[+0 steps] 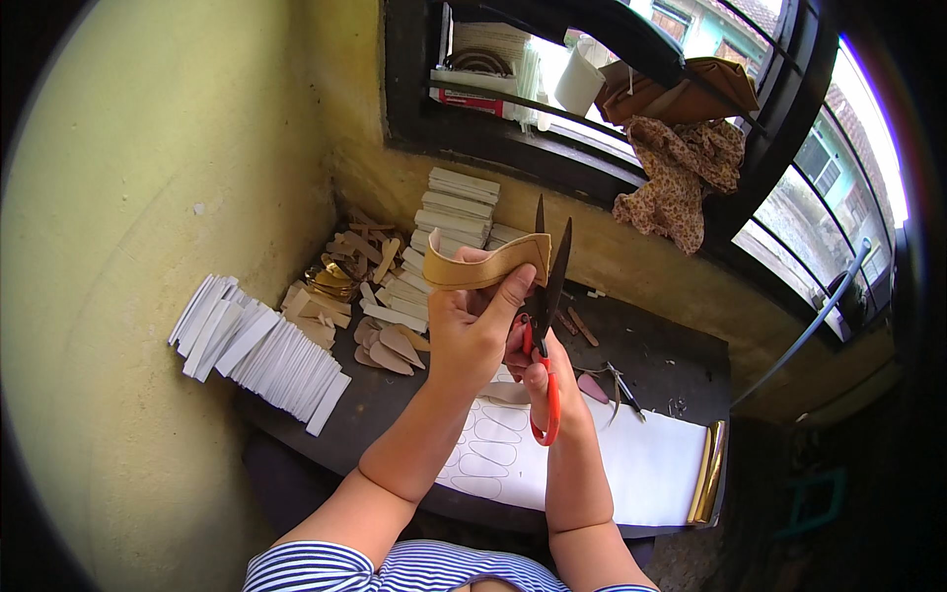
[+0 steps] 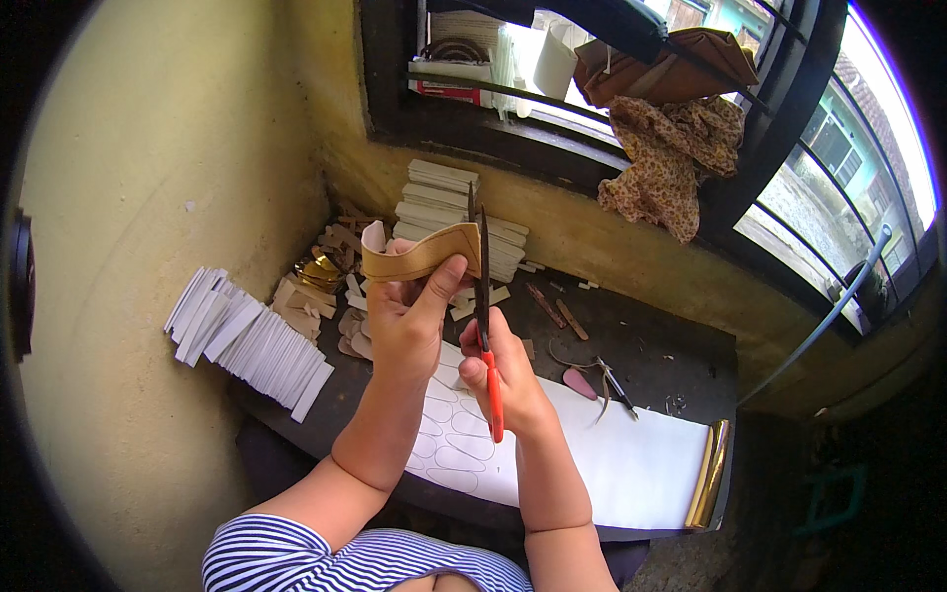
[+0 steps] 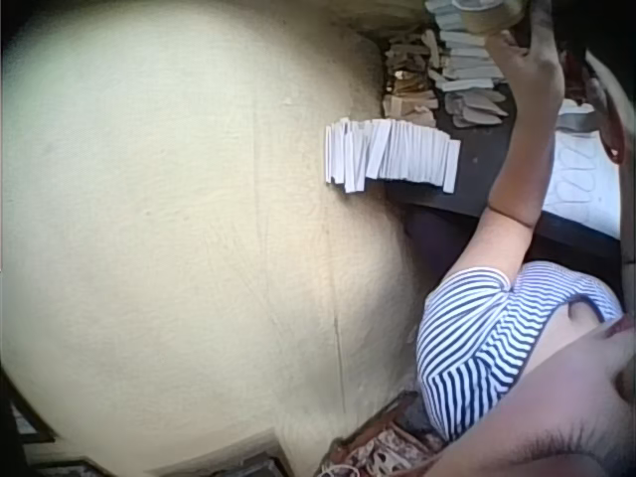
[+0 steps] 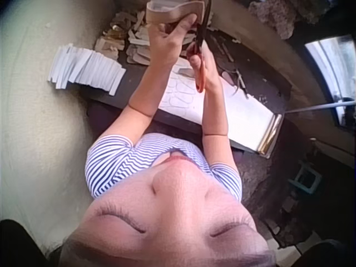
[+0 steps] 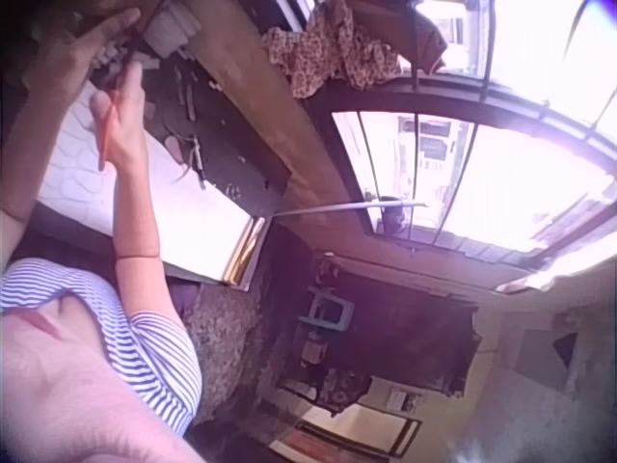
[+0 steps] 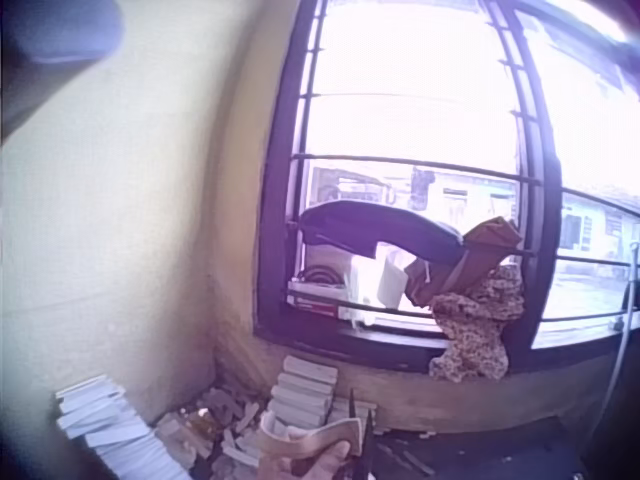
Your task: The person uses red-handled scissors to cut a stack of brown paper sheets into curved shapes. They hold the stack in their left hand and cut along a pre-drawn outline, periodically adjusting the paper's position to complete the shape.
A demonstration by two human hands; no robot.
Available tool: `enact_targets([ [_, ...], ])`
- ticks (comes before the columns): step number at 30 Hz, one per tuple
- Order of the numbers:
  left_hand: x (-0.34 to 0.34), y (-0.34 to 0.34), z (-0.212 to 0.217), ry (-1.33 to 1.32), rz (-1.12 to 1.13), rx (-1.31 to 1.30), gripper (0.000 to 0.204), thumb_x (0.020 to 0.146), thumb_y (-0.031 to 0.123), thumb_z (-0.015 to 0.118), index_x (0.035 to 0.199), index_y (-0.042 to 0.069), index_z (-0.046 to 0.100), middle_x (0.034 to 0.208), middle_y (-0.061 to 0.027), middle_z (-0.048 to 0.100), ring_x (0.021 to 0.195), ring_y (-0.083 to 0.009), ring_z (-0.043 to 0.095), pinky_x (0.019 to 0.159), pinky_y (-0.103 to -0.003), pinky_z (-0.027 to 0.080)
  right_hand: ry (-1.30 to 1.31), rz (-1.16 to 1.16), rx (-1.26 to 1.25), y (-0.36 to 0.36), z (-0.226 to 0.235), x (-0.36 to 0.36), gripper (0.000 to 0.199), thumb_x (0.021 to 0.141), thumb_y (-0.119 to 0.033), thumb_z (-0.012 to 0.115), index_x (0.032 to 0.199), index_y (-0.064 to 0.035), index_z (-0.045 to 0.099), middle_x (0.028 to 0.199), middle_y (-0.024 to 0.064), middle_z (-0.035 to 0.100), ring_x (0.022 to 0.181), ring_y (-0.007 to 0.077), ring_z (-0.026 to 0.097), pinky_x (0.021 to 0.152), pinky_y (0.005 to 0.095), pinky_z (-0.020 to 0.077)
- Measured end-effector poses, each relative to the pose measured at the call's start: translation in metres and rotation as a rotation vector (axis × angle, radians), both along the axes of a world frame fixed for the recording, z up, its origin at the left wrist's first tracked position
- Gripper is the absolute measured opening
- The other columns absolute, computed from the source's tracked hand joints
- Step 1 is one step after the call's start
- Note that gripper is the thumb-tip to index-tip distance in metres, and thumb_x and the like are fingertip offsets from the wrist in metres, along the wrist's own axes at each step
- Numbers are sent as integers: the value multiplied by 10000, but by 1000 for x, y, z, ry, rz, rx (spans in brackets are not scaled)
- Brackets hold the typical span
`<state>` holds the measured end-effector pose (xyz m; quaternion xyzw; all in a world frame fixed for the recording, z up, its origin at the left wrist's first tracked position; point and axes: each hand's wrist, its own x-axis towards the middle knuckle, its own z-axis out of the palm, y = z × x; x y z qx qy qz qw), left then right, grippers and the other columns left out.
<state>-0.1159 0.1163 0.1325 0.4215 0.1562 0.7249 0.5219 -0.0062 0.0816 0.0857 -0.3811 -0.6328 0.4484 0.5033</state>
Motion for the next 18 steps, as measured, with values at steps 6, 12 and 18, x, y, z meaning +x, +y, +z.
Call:
enact_targets([
  [6, -1, 1, 0, -12, 3, -2, 124, 819, 23, 592, 893, 7, 494, 821, -45, 591, 754, -71, 565, 682, -200, 461, 16, -12, -29, 1, 0, -1, 745, 659, -720, 523, 856, -9, 415, 702, 37, 428, 622, 116, 407, 534, 248, 371],
  [12, -3, 3, -1, -3, 0, 10, 125, 818, 24, 593, 892, 6, 494, 837, -51, 591, 768, -77, 571, 689, -206, 466, 21, -28, -36, 1, -1, -2, 717, 670, -696, 539, 847, -11, 423, 688, 32, 435, 612, 109, 407, 526, 243, 367],
  [18, -3, 5, -3, 1, 14, 8, 121, 819, 26, 594, 898, 7, 504, 832, -45, 590, 763, -70, 561, 675, -197, 450, 12, -47, -42, 1, -4, -3, 684, 685, -667, 556, 838, -14, 428, 674, 29, 439, 605, 107, 408, 520, 243, 365],
])
